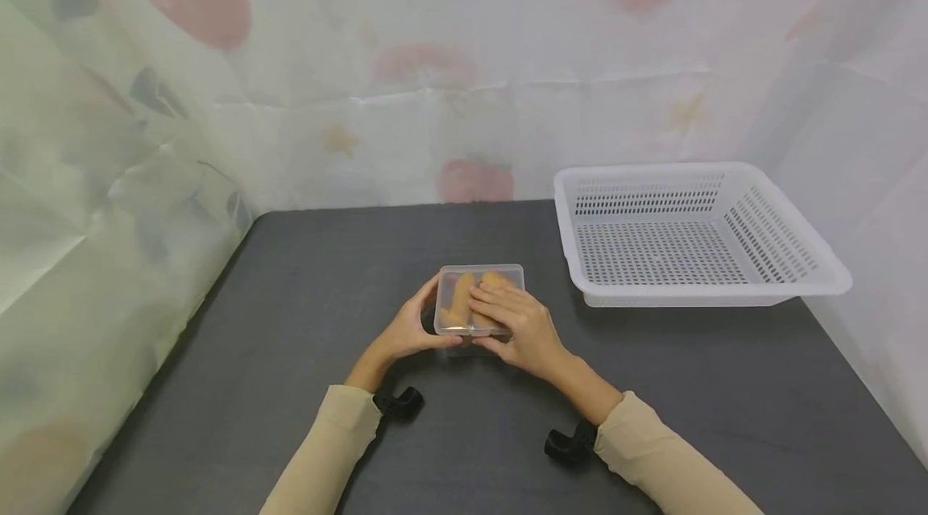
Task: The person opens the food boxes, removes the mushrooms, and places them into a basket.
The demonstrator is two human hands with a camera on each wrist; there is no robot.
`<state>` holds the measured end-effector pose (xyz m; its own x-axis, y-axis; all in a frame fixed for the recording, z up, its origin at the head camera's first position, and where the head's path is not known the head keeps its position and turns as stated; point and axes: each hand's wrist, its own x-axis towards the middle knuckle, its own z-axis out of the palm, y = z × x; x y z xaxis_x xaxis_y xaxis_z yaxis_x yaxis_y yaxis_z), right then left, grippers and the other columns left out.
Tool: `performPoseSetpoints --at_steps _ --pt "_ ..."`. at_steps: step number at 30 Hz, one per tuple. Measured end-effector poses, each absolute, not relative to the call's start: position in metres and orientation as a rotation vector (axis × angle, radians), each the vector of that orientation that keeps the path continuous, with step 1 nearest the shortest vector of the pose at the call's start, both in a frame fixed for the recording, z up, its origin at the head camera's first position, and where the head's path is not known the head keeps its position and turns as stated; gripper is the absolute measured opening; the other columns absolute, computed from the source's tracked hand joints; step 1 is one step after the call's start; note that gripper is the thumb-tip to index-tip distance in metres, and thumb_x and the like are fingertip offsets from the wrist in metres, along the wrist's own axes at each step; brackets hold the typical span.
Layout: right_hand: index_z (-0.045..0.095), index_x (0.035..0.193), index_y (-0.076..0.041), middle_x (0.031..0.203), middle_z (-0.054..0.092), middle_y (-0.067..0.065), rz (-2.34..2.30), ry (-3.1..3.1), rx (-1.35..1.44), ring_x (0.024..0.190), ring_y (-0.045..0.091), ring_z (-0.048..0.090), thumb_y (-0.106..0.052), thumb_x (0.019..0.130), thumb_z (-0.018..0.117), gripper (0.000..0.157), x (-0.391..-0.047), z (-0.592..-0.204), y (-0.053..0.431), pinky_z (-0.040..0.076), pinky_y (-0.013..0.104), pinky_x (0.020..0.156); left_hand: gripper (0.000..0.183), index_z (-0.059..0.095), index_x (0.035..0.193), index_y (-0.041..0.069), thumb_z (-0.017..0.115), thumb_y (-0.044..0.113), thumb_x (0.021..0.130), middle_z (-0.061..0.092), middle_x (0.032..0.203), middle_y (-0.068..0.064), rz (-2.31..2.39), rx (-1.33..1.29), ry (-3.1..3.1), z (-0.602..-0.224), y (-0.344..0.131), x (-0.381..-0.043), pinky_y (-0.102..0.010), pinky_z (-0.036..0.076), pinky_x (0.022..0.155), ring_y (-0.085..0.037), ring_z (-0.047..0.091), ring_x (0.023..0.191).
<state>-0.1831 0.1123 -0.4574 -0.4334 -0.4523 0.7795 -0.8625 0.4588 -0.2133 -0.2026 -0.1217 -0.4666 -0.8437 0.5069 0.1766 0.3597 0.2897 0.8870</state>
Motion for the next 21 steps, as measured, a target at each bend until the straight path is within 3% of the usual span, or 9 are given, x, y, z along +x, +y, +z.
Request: performPoseSetpoints --at_steps 4,13,17,21 --pt "0.07 0.117 -0.005 0.118 0.071 0.014 0.81 -2.036 1.089 0.11 0.03 0.068 -0.027 0.07 0.086 0.054 -0.183 -0.4564 0.1113 0.04 0.028 0.113 0.11 0.013 0.155 0.008 0.085 0.014 0.072 0.037 0.154 -0.018 1.612 0.83 2.412 -0.4651 -0.1222 -0.2031 -0.058 0.028 0.117 -0.038 0.034 0.143" --pt "0.07 0.115 -0.004 0.119 0.07 0.014 0.794 -2.038 1.068 0.113 0.027 0.067 -0.035 0.079 0.079 0.049 -0.1827 -0.4539 0.1112 0.039 0.024 0.113 0.112 0.016 0.155 0.013 0.083 0.047 0.071 0.036 0.156 -0.012 1.591 0.762 2.436 -0.4605 -0.1212 -0.2037 -0.053 0.028 0.119 -0.031 0.034 0.145" --pt "0.07 0.116 -0.003 0.12 0.07 0.014 0.803 -2.052 1.064 0.115 0.026 0.066 -0.036 0.079 0.078 0.049 -0.1808 -0.4538 0.1116 0.036 0.023 0.115 0.114 0.015 0.156 0.011 0.084 0.044 0.071 0.035 0.156 -0.013 1.584 0.744 2.432 -0.4606 -0.1213 -0.2025 -0.053 0.028 0.119 -0.032 0.033 0.146" --pt "0.07 0.116 -0.003 0.121 0.07 0.013 0.772 -2.077 1.053 0.114 0.028 0.066 -0.032 0.072 0.085 0.055 -0.1779 -0.4523 0.1115 0.04 0.027 0.113 0.114 0.014 0.156 0.012 0.085 0.039 0.071 0.035 0.156 -0.012 1.578 0.717 2.426 -0.4638 -0.1217 -0.201 -0.052 0.028 0.119 -0.031 0.032 0.146"
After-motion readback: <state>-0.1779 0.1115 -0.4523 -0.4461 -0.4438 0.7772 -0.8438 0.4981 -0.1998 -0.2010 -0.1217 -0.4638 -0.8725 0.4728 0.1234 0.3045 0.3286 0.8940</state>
